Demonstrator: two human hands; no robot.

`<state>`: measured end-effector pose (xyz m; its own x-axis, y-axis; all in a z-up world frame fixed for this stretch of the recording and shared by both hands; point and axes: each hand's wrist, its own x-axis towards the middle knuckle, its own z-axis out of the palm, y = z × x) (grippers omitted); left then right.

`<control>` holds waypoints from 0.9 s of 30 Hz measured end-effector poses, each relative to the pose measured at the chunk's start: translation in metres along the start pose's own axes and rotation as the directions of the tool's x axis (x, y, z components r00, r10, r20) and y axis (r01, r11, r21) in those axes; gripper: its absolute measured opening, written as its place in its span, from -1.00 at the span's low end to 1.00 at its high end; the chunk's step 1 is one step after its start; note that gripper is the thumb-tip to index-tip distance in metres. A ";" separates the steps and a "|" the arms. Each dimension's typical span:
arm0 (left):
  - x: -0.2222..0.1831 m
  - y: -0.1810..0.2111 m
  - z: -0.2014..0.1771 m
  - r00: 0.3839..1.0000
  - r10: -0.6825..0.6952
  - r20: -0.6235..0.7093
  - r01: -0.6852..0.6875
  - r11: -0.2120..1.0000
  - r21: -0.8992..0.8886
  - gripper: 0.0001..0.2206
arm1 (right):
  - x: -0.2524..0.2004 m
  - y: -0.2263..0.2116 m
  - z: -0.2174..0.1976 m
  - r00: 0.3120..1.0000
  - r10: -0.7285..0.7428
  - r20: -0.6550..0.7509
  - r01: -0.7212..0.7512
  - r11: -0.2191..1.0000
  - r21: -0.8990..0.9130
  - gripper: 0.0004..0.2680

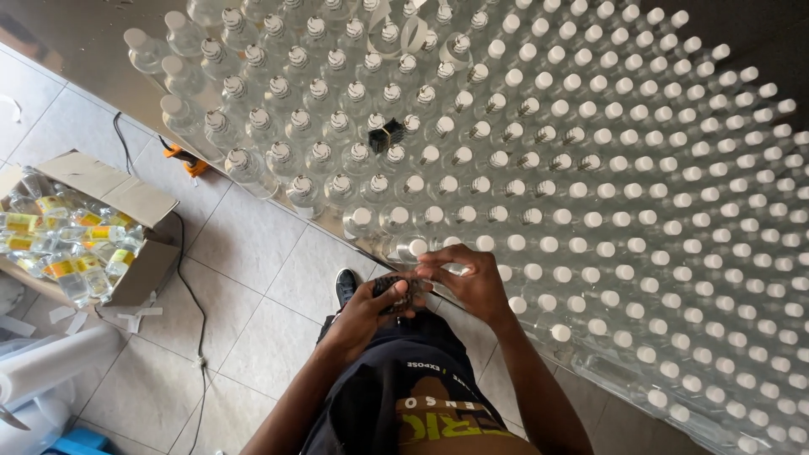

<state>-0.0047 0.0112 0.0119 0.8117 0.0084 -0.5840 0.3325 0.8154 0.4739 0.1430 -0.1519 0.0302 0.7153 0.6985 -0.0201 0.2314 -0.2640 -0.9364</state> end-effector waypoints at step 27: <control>-0.001 0.009 -0.035 0.996 0.086 -0.034 -0.086 0.996 0.005 -0.56 | 0.012 0.020 0.014 0.966 -0.259 0.001 0.229 0.853 -0.469 -0.87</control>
<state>-0.0198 0.0383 -0.0061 0.8205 0.0979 -0.5633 0.2644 0.8086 0.5256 0.1470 -0.1388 0.0062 0.6306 0.7436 0.2223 0.6703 -0.3775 -0.6389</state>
